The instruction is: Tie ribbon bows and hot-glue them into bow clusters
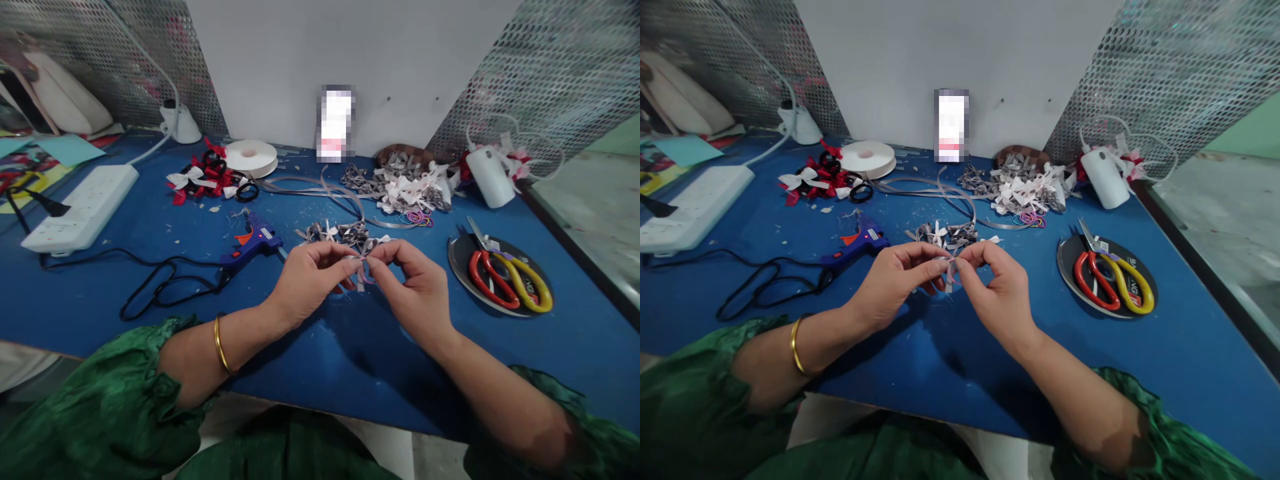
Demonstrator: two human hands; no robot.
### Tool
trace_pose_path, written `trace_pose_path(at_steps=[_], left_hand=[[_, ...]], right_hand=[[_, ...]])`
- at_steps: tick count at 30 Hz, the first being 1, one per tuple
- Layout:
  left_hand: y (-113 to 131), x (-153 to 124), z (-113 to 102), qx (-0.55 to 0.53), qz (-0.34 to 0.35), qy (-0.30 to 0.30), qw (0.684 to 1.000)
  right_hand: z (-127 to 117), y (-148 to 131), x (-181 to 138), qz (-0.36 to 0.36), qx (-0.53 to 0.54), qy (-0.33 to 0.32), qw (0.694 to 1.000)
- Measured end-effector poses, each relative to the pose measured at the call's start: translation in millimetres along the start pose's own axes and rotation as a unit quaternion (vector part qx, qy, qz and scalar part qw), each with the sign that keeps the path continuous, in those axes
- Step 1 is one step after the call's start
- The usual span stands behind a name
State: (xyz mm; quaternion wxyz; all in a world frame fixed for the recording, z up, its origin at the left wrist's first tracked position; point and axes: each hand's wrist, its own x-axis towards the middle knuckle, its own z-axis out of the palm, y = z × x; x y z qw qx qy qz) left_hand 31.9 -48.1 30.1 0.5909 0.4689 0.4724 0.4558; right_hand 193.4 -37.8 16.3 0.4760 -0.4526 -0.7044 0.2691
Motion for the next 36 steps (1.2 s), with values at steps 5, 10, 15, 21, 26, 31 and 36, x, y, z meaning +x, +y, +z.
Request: trace_pose_path(at_steps=[5, 10, 15, 21, 26, 31, 36], left_hand=[[-1.8, 1.2, -0.4, 0.008, 0.000, 0.000, 1.000], [-1.3, 1.2, -0.5, 0.028, 0.032, 0.011, 0.999], [-0.2, 0.5, -0.8, 0.066, 0.056, 0.019, 0.996], [0.3, 0.4, -1.0, 0.114, 0.070, 0.032, 0.990], [-0.4, 0.8, -1.6, 0.133, 0.078, 0.034, 0.987], [0.5, 0.6, -1.6, 0.136, 0.075, 0.036, 0.987], [1.6, 0.4, -1.4, 0.131, 0.069, 0.030, 0.989]], right_hand=[[0.1, -0.2, 0.5, -0.003, -0.001, -0.002, 1.000], [-0.6, -0.8, 0.6, -0.006, 0.000, 0.004, 1.000], [-1.1, -0.5, 0.0, -0.002, -0.002, 0.008, 1.000], [0.0, -0.9, 0.6, -0.002, -0.003, 0.005, 1.000], [-0.6, -1.5, 0.4, -0.005, -0.010, 0.001, 1.000], [-0.9, -2.3, 0.8, -0.004, -0.013, -0.004, 1.000], [-0.8, -2.0, 0.7, -0.002, -0.018, -0.011, 1.000]])
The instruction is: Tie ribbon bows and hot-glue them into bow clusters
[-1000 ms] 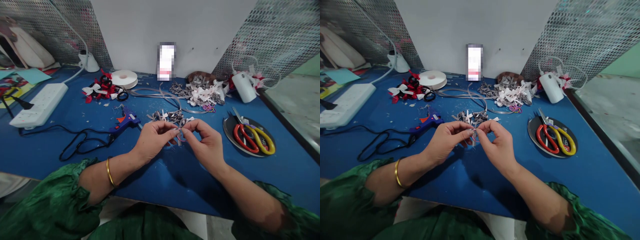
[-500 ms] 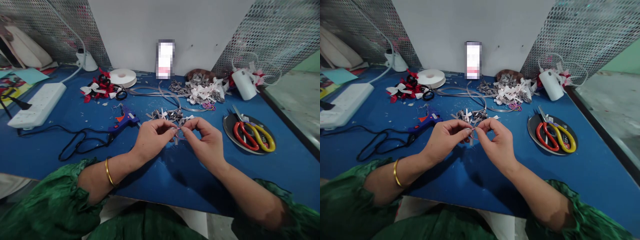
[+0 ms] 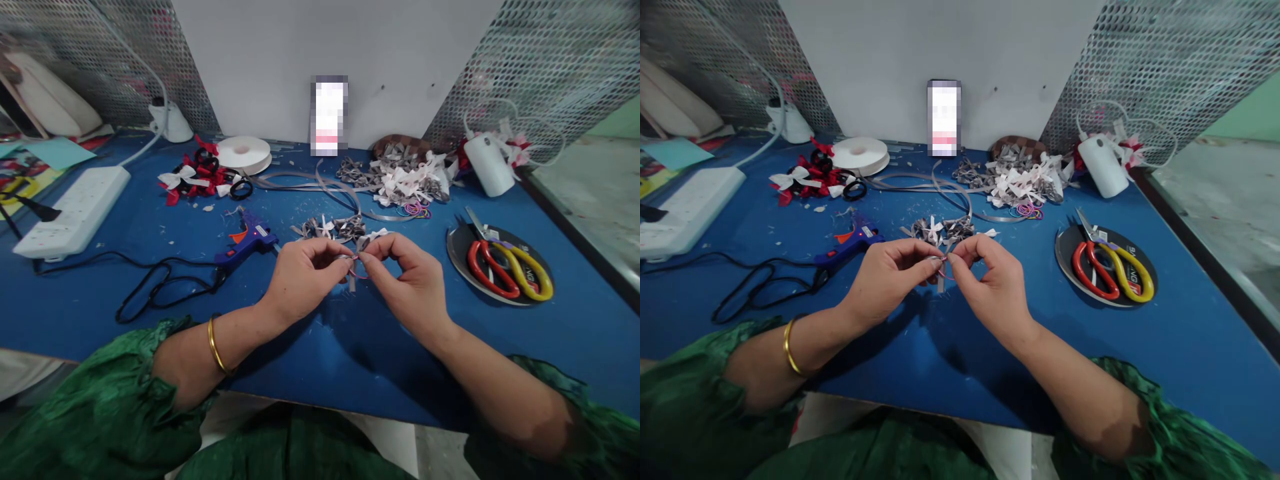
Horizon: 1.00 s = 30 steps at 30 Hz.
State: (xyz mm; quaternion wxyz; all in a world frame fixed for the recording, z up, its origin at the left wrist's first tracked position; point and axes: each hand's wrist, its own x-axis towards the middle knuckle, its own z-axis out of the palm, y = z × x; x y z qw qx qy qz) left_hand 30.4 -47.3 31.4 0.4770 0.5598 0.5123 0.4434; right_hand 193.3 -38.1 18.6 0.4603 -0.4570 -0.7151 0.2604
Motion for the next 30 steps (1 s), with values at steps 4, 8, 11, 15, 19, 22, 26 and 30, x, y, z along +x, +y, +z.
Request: trace_pose_path(at_steps=[4, 8, 11, 15, 19, 22, 26, 30], left_hand=[[-1.1, 0.2, 0.2, 0.006, 0.005, 0.000, 1.000], [-2.4, 0.6, 0.5, 0.013, 0.009, 0.001, 1.000], [-3.0, 1.3, 0.6, 0.011, 0.008, 0.001, 1.000], [-2.6, 1.8, -0.1, 0.015, 0.010, -0.001, 1.000], [-1.1, 1.6, -1.2, 0.022, 0.005, 0.006, 1.000], [-1.3, 1.7, -1.6, 0.027, 0.012, 0.010, 1.000], [-3.7, 1.9, -1.5, 0.036, 0.026, 0.011, 0.999], [-5.1, 1.2, -1.6, 0.058, 0.044, 0.011, 0.997]], right_hand=[[0.0, 0.7, 0.1, 0.001, 0.001, -0.004, 1.000], [-0.1, 0.8, 0.2, 0.000, 0.007, -0.006, 1.000], [0.3, 1.1, 0.2, 0.000, 0.009, -0.007, 1.000], [0.0, 1.4, 0.5, 0.001, 0.014, -0.009, 1.000], [-2.3, 1.0, 1.4, 0.011, 0.027, -0.013, 0.999], [-3.8, 1.0, 2.3, 0.005, 0.023, -0.013, 1.000], [-4.3, 0.8, 3.5, 0.002, 0.015, -0.016, 1.000], [-4.4, 0.1, 4.0, 0.002, 0.017, -0.017, 1.000]])
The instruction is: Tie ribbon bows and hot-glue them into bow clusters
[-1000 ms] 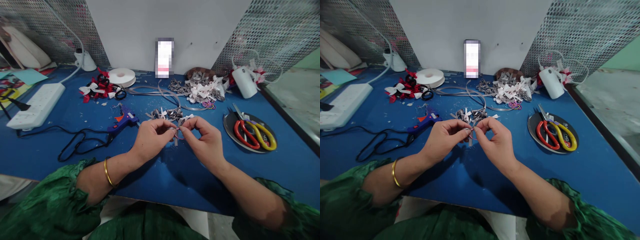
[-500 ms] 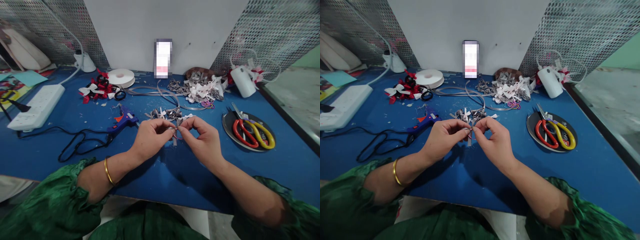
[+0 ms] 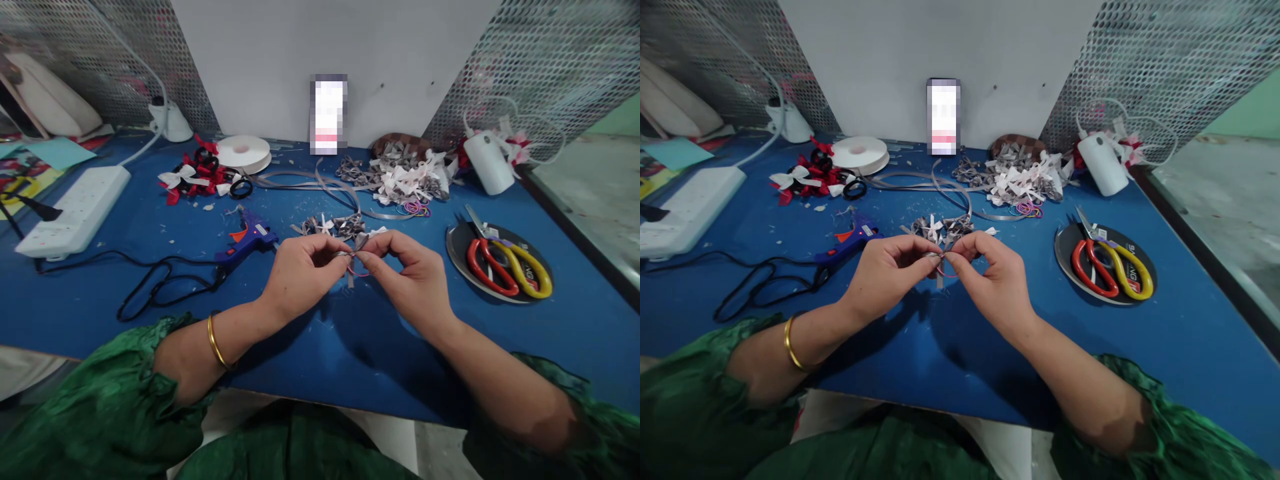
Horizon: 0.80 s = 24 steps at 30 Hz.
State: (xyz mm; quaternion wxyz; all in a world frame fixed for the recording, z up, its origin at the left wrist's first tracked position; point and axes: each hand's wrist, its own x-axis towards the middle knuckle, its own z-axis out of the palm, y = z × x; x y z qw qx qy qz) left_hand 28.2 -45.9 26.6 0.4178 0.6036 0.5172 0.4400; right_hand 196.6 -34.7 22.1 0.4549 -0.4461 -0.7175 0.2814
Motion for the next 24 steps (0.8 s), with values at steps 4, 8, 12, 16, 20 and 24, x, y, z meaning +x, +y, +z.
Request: trace_pose_path(at_steps=[4, 8, 12, 16, 20, 24], left_hand=[[-0.3, -0.8, -0.4, 0.042, 0.022, -0.001, 0.999], [-0.4, -0.8, -0.5, 0.044, 0.030, -0.002, 0.999], [0.2, -0.1, -0.5, 0.015, 0.022, -0.013, 1.000], [-0.3, 0.0, -0.2, 0.011, 0.018, -0.016, 1.000], [-1.2, -0.2, 0.1, 0.027, 0.019, -0.013, 0.999], [-1.4, -0.5, -0.4, 0.037, 0.023, -0.015, 0.999]], right_hand=[[-0.4, 0.3, -0.4, -0.003, 0.005, -0.006, 1.000], [-0.4, -0.2, 0.0, 0.005, 0.009, -0.008, 1.000], [0.3, -1.4, 1.2, 0.013, 0.017, -0.001, 1.000], [0.5, -1.6, 1.3, 0.014, 0.019, -0.002, 1.000], [-0.2, -1.8, 1.0, 0.015, 0.019, -0.004, 1.000], [0.1, -2.3, 0.8, 0.013, 0.011, 0.001, 1.000]])
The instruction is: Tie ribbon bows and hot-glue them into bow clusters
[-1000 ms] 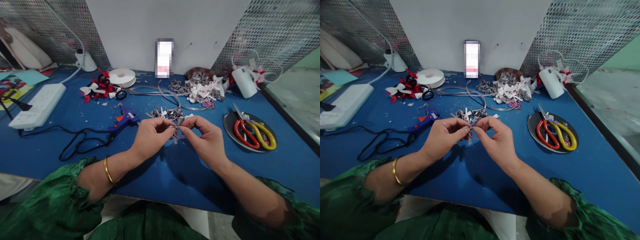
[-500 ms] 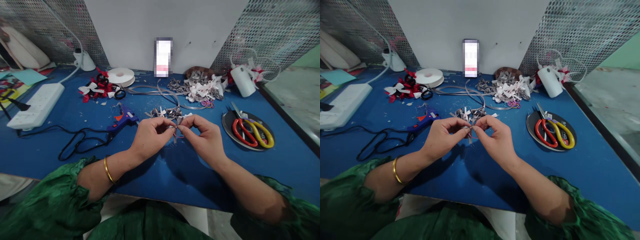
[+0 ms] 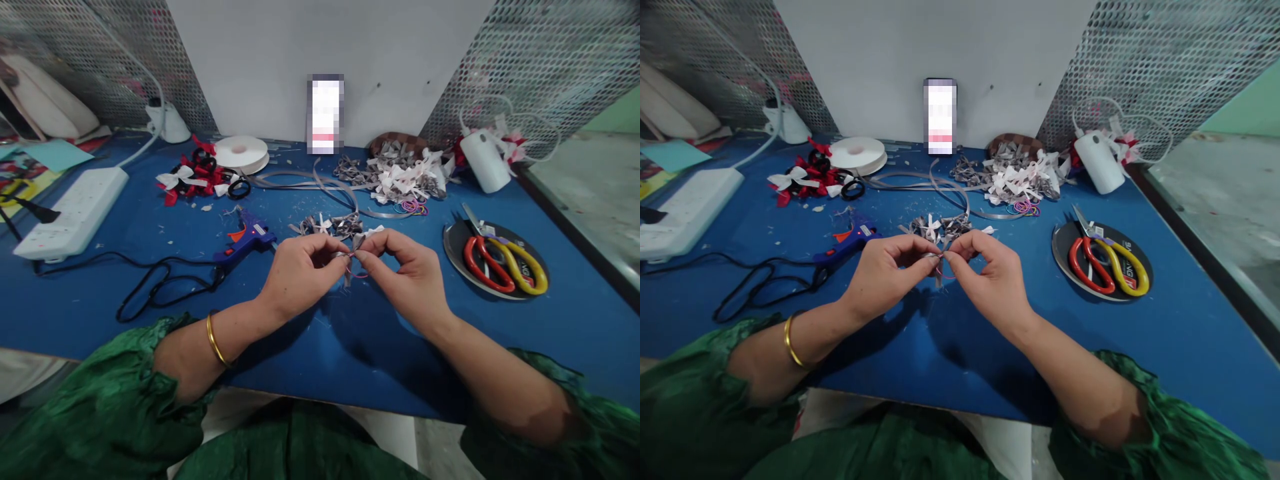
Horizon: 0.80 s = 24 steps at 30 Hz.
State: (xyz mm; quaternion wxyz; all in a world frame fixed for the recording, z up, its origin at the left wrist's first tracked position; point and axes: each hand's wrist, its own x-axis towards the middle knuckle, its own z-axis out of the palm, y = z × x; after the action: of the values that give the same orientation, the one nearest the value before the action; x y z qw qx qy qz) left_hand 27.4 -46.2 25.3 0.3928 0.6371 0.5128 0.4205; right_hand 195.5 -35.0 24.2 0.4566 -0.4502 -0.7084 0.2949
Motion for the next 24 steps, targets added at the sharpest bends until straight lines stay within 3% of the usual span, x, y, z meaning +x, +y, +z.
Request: trace_pose_path(at_steps=[7, 17, 24], left_hand=[[-0.3, 1.0, -0.5, 0.034, 0.017, 0.009, 0.999], [-1.3, 2.3, 0.4, -0.012, 0.007, -0.005, 1.000], [-2.1, 2.5, -0.4, 0.038, 0.020, 0.009, 0.999]], right_hand=[[1.6, 1.6, -0.7, -0.004, -0.008, -0.005, 1.000], [0.7, 2.3, -0.3, -0.009, -0.007, -0.001, 1.000], [2.4, 5.9, -1.4, -0.013, -0.009, -0.010, 1.000]])
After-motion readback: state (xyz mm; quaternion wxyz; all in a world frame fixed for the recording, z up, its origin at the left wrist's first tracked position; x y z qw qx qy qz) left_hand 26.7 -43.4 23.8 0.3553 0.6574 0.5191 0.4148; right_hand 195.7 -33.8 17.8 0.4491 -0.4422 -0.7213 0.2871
